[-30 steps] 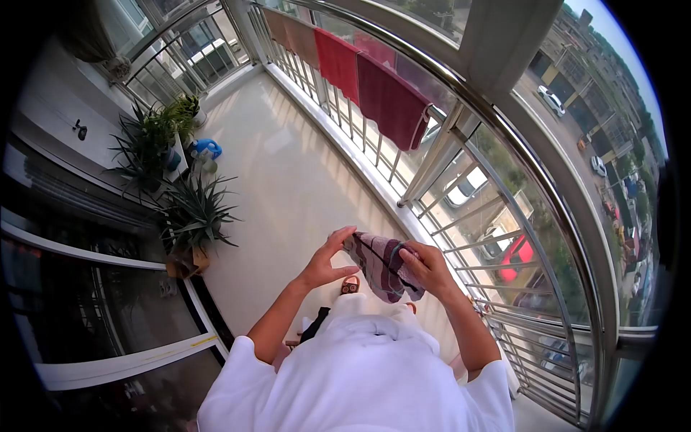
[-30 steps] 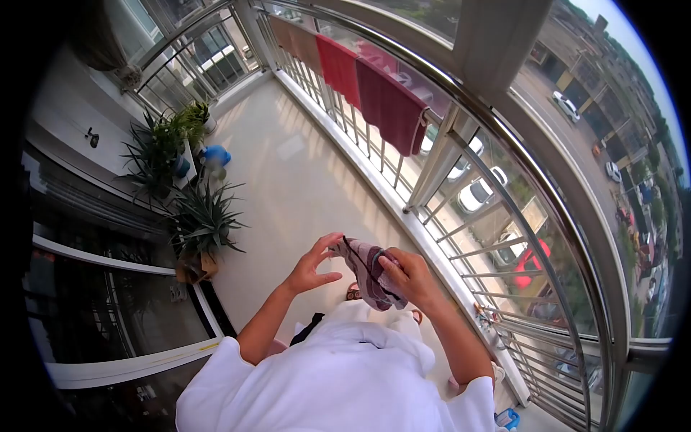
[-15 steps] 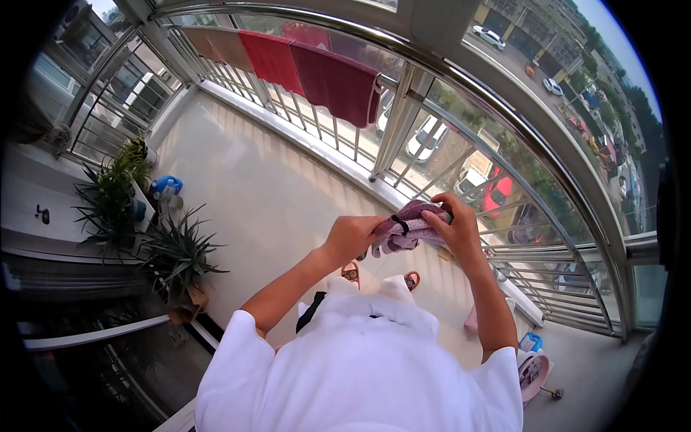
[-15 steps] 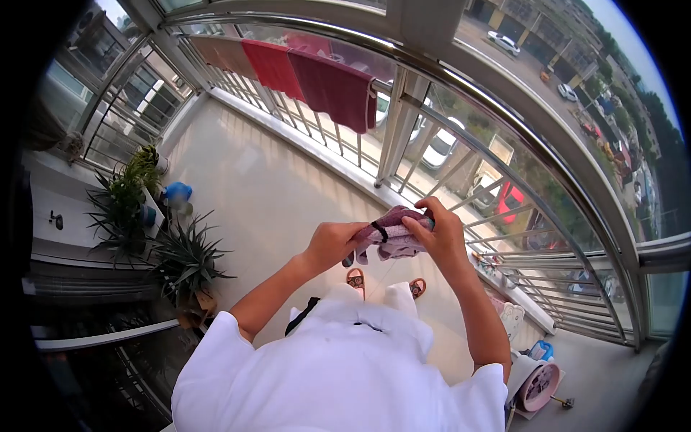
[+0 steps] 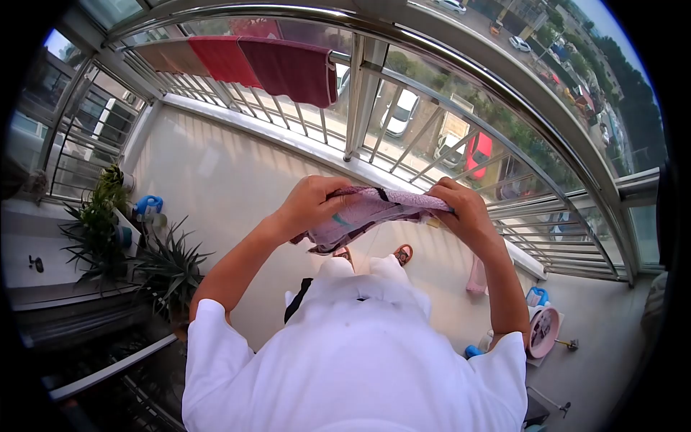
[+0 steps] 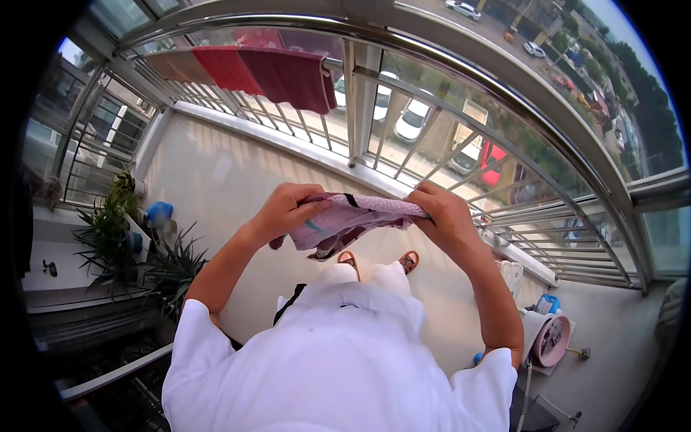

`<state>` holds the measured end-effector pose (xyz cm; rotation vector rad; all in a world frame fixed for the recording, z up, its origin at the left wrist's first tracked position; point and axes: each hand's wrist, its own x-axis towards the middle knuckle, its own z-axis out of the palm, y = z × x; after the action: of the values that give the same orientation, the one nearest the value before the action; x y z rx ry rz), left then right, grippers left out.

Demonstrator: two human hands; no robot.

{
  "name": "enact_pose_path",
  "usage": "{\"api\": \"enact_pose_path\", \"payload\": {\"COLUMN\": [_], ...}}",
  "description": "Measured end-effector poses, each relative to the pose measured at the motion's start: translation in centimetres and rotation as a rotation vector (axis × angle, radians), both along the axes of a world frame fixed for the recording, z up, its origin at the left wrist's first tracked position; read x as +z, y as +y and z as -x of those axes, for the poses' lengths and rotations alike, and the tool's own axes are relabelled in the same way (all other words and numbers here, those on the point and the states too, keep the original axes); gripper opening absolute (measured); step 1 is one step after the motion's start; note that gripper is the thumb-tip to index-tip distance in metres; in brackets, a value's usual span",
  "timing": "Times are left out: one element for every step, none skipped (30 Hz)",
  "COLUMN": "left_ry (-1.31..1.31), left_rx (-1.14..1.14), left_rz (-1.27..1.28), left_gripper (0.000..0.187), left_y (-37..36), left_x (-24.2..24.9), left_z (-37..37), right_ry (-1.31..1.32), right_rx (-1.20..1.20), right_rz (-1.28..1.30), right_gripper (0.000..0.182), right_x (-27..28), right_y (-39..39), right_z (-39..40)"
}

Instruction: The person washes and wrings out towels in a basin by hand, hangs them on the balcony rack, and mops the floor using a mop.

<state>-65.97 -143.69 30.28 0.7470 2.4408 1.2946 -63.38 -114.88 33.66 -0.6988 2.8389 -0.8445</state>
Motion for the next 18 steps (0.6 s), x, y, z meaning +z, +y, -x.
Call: {"api": "enact_pose_path", "payload": {"left_ry": [-0.093,-0.081,0.020,0.123,0.225,0.302,0.433,0.567,0.699,0.653,0.605,0.555,0.430,0.309,0.200,0.047,0.055,0.051], "left_rx": [0.012,-0.070,-0.103,-0.134,-0.160,-0.159,-0.072,0.008,0.087,0.112,0.137,0.161,0.091,0.020,-0.052,-0.014,0.028,0.067], "left_rz": [-0.082,-0.012,0.149,0.310,0.470,0.523,0.447,0.368,0.283,0.200,0.116,0.034,0.058,0.081,0.102,0.132,0.012,-0.107], "left_gripper": [0.024,0.029,0.031,0.034,0.037,0.035,0.033,0.031,0.030,0.029,0.028,0.028,0.028,0.028,0.028,0.022,0.022,0.022], "left_y": [0.0,-0.1,0.0,0.2,0.3,-0.4,-1.2,-1.9,-2.2,-2.4,-2.5,-2.6,-3.0,-3.4,-3.3,-2.6,-1.9,-1.3], "left_x": [0.8,1.8,1.5,0.7,-0.1,-1.1,-0.1,1.5,2.5,2.3,1.9,1.3,-0.5,-3.0,-4.2,-2.6,-1.1,0.3], "left_z": [0.1,0.1,-0.2,-0.4,-0.5,-0.3,0.0,0.6,1.0,1.2,1.2,1.2,1.2,1.3,1.8,1.6,1.9,2.0], "right_ry": [-0.026,-0.111,-0.174,-0.236,-0.298,-0.228,-0.162,-0.094,-0.024,-0.047,-0.070,-0.093,-0.114,-0.114,-0.034,0.055,0.125,0.200], "right_rx": [0.012,-0.049,-0.067,-0.083,-0.096,-0.064,-0.062,-0.068,-0.076,-0.116,-0.107,-0.098,-0.090,-0.077,-0.103,-0.132,-0.166,-0.224], "right_rz": [0.048,0.186,0.185,0.183,0.179,0.176,0.194,0.214,0.231,0.219,0.173,0.126,0.079,-0.100,-0.072,-0.046,-0.022,0.057], "right_gripper": [0.017,0.013,0.012,0.012,0.012,0.013,0.013,0.013,0.013,0.014,0.015,0.016,0.017,0.020,0.020,0.020,0.020,0.021], "right_x": [0.1,-0.4,-0.3,0.0,0.4,1.3,2.4,3.7,4.8,5.4,4.8,3.3,1.7,-0.1,0.3,0.7,1.2,2.7], "right_y": [0.2,0.5,0.6,0.7,0.7,0.3,-0.3,-0.7,-0.9,-0.8,-0.6,-0.2,0.3,1.4,1.5,1.7,1.9,2.1], "right_z": [0.2,0.5,0.4,0.5,0.6,0.1,-0.5,-1.1,-1.4,-1.4,-1.1,-0.6,-0.1,0.2,0.2,0.2,0.0,-0.1]}}
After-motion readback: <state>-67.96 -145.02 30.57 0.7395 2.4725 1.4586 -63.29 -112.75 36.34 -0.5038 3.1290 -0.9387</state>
